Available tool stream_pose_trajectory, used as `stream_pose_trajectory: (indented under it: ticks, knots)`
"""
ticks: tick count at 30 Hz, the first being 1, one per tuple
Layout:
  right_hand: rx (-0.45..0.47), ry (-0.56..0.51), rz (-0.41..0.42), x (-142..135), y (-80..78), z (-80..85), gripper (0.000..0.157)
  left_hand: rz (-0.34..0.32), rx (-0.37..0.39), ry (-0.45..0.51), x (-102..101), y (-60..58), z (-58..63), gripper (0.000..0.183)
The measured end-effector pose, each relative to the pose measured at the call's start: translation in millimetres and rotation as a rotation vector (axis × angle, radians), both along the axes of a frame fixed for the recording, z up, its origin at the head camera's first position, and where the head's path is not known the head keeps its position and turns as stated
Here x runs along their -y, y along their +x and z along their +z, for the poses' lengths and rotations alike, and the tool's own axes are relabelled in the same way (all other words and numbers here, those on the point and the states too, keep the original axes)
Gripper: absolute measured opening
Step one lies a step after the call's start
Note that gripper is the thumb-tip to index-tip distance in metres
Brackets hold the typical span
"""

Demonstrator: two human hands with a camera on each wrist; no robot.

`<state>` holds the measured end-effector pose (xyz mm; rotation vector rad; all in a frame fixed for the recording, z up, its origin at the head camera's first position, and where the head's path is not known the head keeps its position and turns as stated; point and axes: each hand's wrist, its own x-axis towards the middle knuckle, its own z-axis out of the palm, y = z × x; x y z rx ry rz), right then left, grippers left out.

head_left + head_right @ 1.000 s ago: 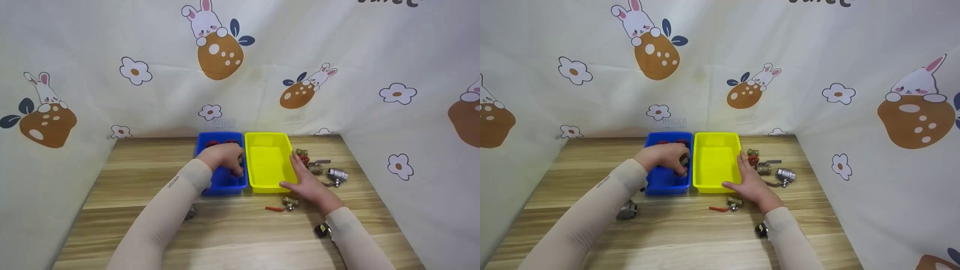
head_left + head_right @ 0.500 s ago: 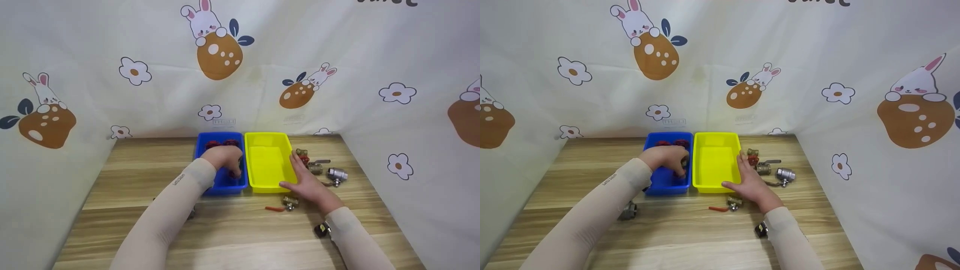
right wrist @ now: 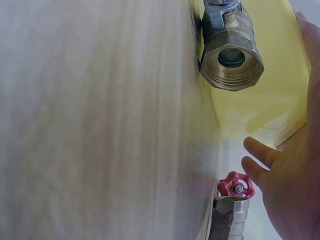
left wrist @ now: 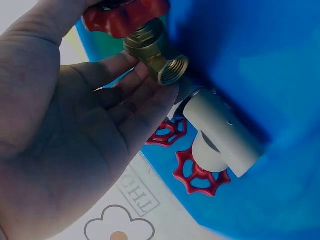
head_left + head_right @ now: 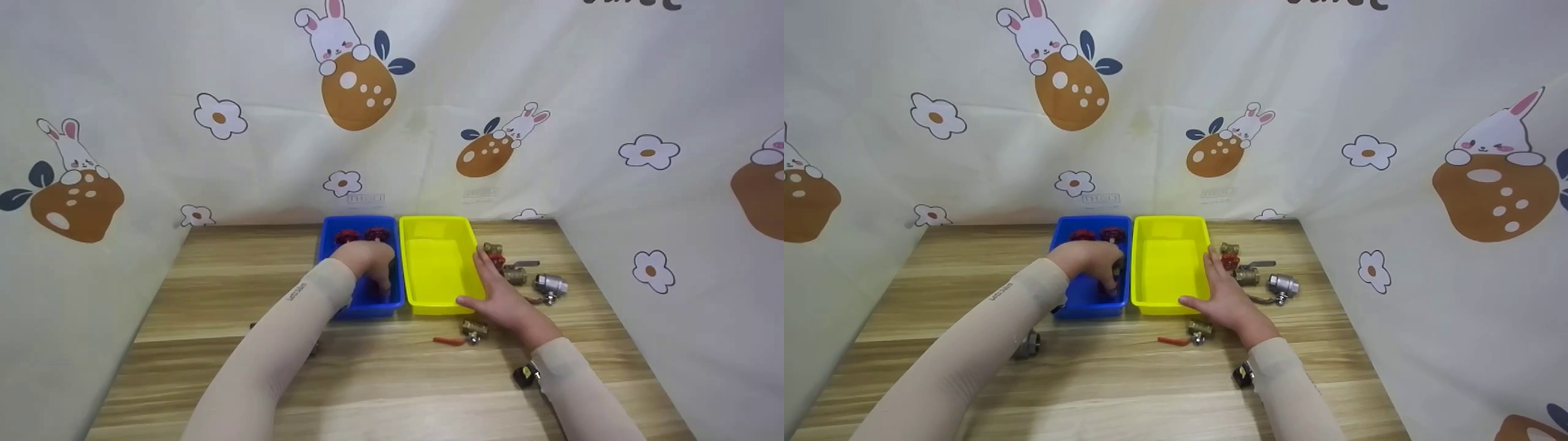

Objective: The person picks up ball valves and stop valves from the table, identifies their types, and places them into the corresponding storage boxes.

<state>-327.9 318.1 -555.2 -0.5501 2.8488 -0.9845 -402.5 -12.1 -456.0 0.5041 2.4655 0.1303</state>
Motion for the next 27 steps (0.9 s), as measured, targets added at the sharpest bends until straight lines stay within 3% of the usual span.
stream_pose_trajectory:
  ticks: [6, 14, 21, 27]
  knots:
    - [-0.009, 0.009, 0.004, -0.3, -0.4, 0.9, 0.115, 0.018, 0.015, 0.005, -2.2, 0.2, -0.7, 0.064]
    - [-0.014, 0.013, -0.001, -0.3, 0.0, -0.4, 0.115, 0.029, 0.015, 0.029, -2.2, 5.2, -7.2, 0.055]
    - [-0.008, 0.014, -0.010, 0.0, -0.2, -0.6, 0.115, 0.002, -0.009, -0.044, -5.6, 6.8, -6.4, 0.055]
    - [-0.006, 0.026, -0.009, -0.7, -1.2, -1.6, 0.115, 0.025, -0.033, -0.095, -10.5, 11.2, -3.0, 0.052]
